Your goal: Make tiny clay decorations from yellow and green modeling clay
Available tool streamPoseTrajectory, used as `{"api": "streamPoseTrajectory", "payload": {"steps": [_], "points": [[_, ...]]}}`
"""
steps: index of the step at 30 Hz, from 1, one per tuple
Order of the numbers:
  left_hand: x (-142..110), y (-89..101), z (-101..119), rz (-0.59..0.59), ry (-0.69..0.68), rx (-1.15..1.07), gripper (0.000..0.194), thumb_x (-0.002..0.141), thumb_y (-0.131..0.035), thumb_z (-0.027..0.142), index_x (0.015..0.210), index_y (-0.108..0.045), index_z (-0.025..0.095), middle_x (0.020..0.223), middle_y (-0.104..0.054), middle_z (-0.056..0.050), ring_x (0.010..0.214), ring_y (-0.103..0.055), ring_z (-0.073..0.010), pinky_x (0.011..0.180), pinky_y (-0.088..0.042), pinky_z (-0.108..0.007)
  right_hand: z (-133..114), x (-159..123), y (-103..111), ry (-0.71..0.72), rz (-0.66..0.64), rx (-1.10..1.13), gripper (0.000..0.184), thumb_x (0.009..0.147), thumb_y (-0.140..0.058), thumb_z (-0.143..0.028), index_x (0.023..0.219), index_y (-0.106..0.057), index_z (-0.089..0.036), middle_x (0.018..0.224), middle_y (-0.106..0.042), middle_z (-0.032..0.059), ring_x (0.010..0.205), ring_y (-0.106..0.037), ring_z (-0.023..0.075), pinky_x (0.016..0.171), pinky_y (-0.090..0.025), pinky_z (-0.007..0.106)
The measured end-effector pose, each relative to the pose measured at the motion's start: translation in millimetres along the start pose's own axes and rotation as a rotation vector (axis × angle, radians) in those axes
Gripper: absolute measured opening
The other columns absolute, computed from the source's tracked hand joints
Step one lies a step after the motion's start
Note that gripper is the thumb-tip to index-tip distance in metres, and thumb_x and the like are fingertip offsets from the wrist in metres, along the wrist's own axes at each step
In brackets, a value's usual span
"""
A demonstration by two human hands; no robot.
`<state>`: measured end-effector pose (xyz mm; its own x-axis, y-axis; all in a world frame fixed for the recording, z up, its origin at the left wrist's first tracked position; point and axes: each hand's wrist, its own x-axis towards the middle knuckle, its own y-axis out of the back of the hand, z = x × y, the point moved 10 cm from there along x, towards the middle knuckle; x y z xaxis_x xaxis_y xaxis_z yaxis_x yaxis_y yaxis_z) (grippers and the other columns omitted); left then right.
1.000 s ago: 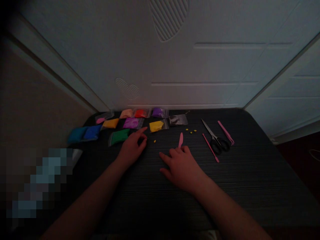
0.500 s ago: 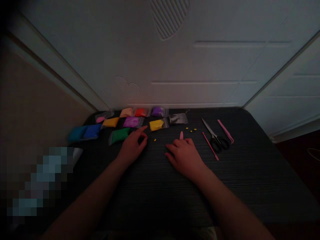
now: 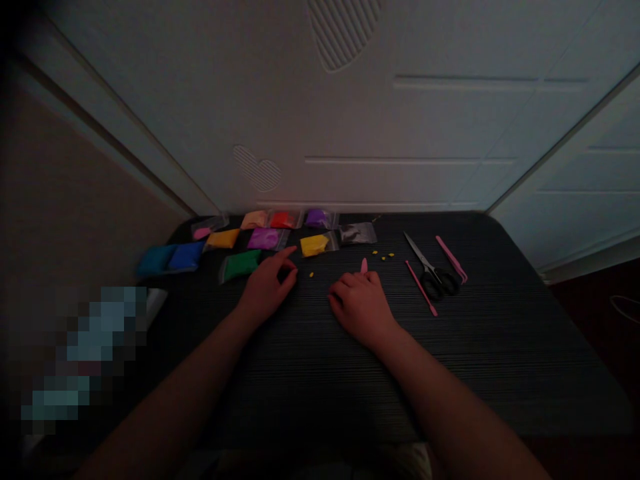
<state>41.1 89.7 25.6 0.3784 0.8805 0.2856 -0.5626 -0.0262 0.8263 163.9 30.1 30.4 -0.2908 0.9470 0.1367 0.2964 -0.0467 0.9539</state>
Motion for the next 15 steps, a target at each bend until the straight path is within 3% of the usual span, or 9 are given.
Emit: {"api": "streamPoseTrajectory", "payload": {"steps": [15], "points": [[-0.2,-0.1,-0.1,-0.008,0.002,0.002,0.044,0.078,-0.045,0.020,0.122,-0.035,0.018,0.085,-0.058,-0.002,0.083,-0.051,-0.0176,0.078,-0.040,-0.032,3.5,-0.3,-1.6,0.004,-0.003,0.029,0.020,0.081,-0.044,-0.033,0.090,-0.057,-0.022,0.086,-0.060,0.0023,0.085,-0.051,0.0163,0.077,-0.026,0.031]]}}
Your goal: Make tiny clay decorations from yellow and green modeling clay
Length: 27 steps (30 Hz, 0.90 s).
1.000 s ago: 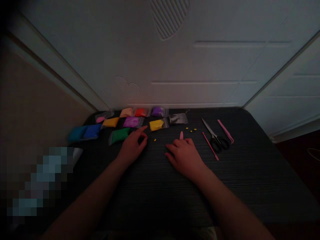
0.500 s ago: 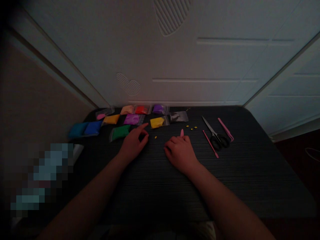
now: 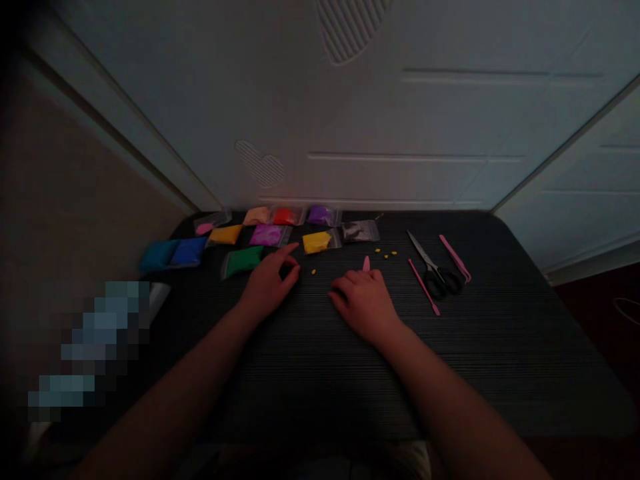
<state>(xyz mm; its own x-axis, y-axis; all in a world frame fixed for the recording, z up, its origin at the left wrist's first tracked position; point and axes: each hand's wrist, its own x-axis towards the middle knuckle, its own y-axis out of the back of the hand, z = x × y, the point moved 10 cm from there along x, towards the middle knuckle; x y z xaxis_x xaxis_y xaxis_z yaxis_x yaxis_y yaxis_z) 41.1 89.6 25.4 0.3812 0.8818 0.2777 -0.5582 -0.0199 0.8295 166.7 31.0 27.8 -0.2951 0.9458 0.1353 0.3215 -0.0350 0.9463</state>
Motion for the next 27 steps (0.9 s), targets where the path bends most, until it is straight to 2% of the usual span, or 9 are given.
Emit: {"api": "streamPoseTrajectory", "payload": {"steps": [9,27], "points": [[-0.6,1.5,-0.5,0.011,0.010,-0.027,0.045,0.078,-0.045,0.020,0.122,-0.036,0.020,0.084,-0.059,-0.002,0.082,-0.052,-0.0176,0.077,-0.041,-0.033,1.5,-4.3,2.9,0.021,-0.010,-0.001,0.022,0.082,-0.043,-0.029,0.099,-0.056,-0.022,0.090,-0.060,0.0026,0.087,-0.051,0.0155,0.077,-0.025,0.030],[-0.6,1.1,-1.3,0.002,0.014,-0.026,0.044,0.078,-0.046,0.021,0.121,-0.036,0.019,0.086,-0.059,-0.003,0.082,-0.052,-0.0175,0.076,-0.041,-0.033,-1.5,-3.0,2.0,0.014,-0.023,-0.028,0.020,0.082,-0.042,-0.028,0.090,-0.059,-0.022,0.084,-0.061,0.0019,0.083,-0.053,0.0142,0.074,-0.025,0.029]]}}
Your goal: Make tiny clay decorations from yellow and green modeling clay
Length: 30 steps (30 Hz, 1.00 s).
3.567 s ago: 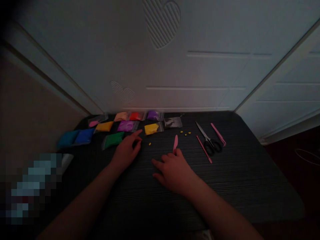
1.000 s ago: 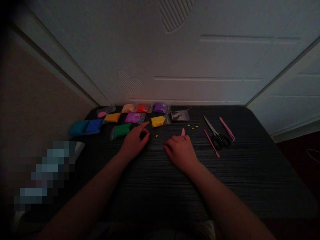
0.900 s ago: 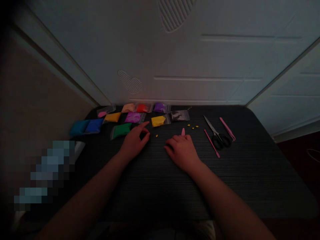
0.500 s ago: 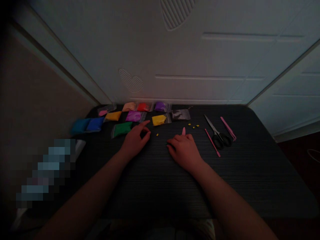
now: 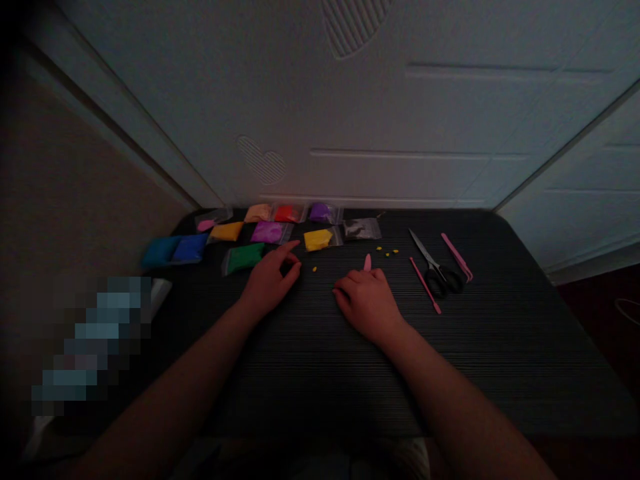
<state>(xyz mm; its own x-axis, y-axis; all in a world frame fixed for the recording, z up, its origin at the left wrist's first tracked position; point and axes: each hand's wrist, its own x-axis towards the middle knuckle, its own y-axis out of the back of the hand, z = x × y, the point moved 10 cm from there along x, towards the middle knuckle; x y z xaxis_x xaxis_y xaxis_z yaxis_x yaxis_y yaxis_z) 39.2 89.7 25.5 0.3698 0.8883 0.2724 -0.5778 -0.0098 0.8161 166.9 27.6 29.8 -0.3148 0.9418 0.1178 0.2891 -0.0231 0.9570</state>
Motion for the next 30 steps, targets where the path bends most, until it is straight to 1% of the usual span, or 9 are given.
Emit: {"api": "streamPoseTrajectory", "payload": {"steps": [6,15,22,28,30], "points": [[0,-0.4,-1,0.004,0.005,-0.004,0.044,0.077,-0.045,0.021,0.120,-0.037,0.019,0.086,-0.059,-0.003,0.083,-0.053,-0.0178,0.076,-0.041,-0.033,-1,-2,0,0.022,-0.010,-0.029,0.026,0.081,-0.042,-0.024,0.102,-0.057,-0.023,0.085,-0.061,0.0026,0.082,-0.052,0.0146,0.075,-0.024,0.030],[1,-1.0,0,0.001,-0.008,0.010,0.042,0.078,-0.045,0.021,0.119,-0.038,0.019,0.086,-0.059,-0.003,0.082,-0.052,-0.0177,0.075,-0.041,-0.032,-15,-3,-4,0.116,-0.064,-0.040,0.028,0.081,-0.041,-0.026,0.104,-0.057,-0.026,0.080,-0.059,0.0027,0.081,-0.050,0.0164,0.077,-0.024,0.032],[0,0.3,1,0.015,-0.018,0.007,0.043,0.078,-0.046,0.020,0.120,-0.038,0.019,0.085,-0.059,-0.002,0.082,-0.052,-0.0172,0.076,-0.041,-0.032,-8,-3,-3,0.072,-0.047,-0.043,0.028,0.082,-0.040,-0.025,0.104,-0.056,-0.023,0.081,-0.059,0.0030,0.081,-0.050,0.0160,0.076,-0.024,0.031],[1,0.1,0,0.016,-0.019,0.002,0.042,0.078,-0.045,0.020,0.119,-0.038,0.019,0.085,-0.059,-0.002,0.082,-0.052,-0.0174,0.076,-0.041,-0.032,-15,-3,-5,0.128,-0.064,-0.036,0.028,0.081,-0.040,-0.025,0.105,-0.056,-0.026,0.079,-0.058,0.0021,0.079,-0.050,0.0154,0.077,-0.025,0.031],[1,0.0,0,0.019,-0.022,0.010,0.042,0.078,-0.045,0.020,0.119,-0.038,0.019,0.086,-0.059,-0.003,0.082,-0.052,-0.0173,0.076,-0.041,-0.031,-13,-3,-6,0.117,-0.058,-0.042,0.028,0.081,-0.040,-0.025,0.105,-0.055,-0.025,0.080,-0.058,0.0022,0.080,-0.050,0.0156,0.077,-0.025,0.031]]}}
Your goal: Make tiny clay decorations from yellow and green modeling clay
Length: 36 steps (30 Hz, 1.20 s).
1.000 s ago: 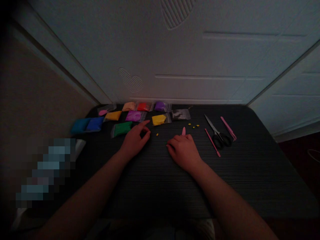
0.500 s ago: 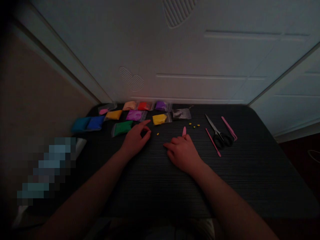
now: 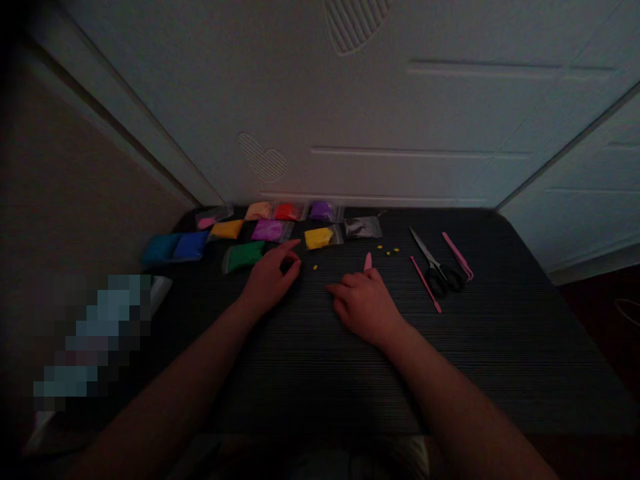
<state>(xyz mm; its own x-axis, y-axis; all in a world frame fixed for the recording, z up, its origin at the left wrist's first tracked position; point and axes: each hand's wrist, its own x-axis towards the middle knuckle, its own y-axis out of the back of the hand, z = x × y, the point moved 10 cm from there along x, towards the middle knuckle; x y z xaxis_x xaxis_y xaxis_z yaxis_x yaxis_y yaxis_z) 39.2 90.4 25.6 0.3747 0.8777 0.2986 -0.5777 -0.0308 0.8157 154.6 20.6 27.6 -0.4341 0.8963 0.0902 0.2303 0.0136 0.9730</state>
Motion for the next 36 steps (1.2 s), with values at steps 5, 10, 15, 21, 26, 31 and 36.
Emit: {"api": "streamPoseTrajectory", "payload": {"steps": [5,10,15,21,26,31,36], "points": [[0,0.1,0,0.011,-0.013,0.015,0.040,0.079,-0.042,0.018,0.118,-0.040,0.018,0.085,-0.058,-0.003,0.081,-0.052,-0.0170,0.076,-0.041,-0.031,5,0,0,-0.026,0.010,0.005,0.028,0.082,-0.040,-0.025,0.105,-0.055,-0.024,0.081,-0.058,0.0023,0.081,-0.050,0.0161,0.077,-0.025,0.031],[0,0.3,1,0.012,-0.014,0.008,0.039,0.079,-0.042,0.018,0.118,-0.040,0.018,0.085,-0.059,-0.003,0.081,-0.053,-0.0168,0.075,-0.042,-0.031,-3,-1,-2,0.030,-0.012,0.008,0.028,0.082,-0.040,-0.025,0.106,-0.054,-0.025,0.079,-0.058,0.0017,0.080,-0.050,0.0158,0.078,-0.025,0.032],[0,0.4,0,0.015,-0.017,-0.004,0.039,0.079,-0.043,0.018,0.118,-0.040,0.019,0.085,-0.058,-0.003,0.080,-0.052,-0.0165,0.075,-0.042,-0.031,6,-1,0,-0.028,0.012,-0.012,0.029,0.082,-0.039,-0.025,0.106,-0.054,-0.023,0.081,-0.058,0.0026,0.080,-0.050,0.0165,0.077,-0.026,0.031],[0,-0.4,0,0.008,-0.024,0.000,0.041,0.079,-0.043,0.018,0.119,-0.039,0.019,0.085,-0.058,-0.003,0.080,-0.052,-0.0163,0.075,-0.042,-0.031,-3,-1,-3,0.028,-0.016,0.001,0.030,0.082,-0.039,-0.026,0.108,-0.053,-0.025,0.081,-0.059,0.0022,0.080,-0.050,0.0162,0.078,-0.025,0.032],[0,0.0,-1,0.013,-0.013,0.000,0.039,0.079,-0.043,0.018,0.118,-0.040,0.018,0.085,-0.058,-0.003,0.080,-0.052,-0.0163,0.075,-0.042,-0.030,5,-1,-2,-0.026,0.000,-0.001,0.029,0.082,-0.040,-0.025,0.107,-0.054,-0.023,0.081,-0.059,0.0024,0.079,-0.050,0.0162,0.076,-0.025,0.031],[0,0.7,0,0.016,-0.014,0.010,0.040,0.079,-0.043,0.018,0.119,-0.040,0.019,0.084,-0.059,-0.003,0.080,-0.053,-0.0166,0.075,-0.042,-0.031,-1,-1,-2,0.010,-0.014,-0.003,0.030,0.082,-0.040,-0.025,0.108,-0.053,-0.024,0.080,-0.058,0.0026,0.079,-0.050,0.0161,0.077,-0.025,0.031],[0,1.0,1,0.014,-0.014,0.012,0.040,0.079,-0.043,0.018,0.119,-0.039,0.019,0.085,-0.059,-0.003,0.081,-0.052,-0.0170,0.076,-0.042,-0.032,-1,-1,-2,0.002,-0.010,-0.004,0.030,0.082,-0.038,-0.025,0.109,-0.052,-0.024,0.080,-0.059,0.0020,0.079,-0.050,0.0160,0.078,-0.024,0.031]]}}
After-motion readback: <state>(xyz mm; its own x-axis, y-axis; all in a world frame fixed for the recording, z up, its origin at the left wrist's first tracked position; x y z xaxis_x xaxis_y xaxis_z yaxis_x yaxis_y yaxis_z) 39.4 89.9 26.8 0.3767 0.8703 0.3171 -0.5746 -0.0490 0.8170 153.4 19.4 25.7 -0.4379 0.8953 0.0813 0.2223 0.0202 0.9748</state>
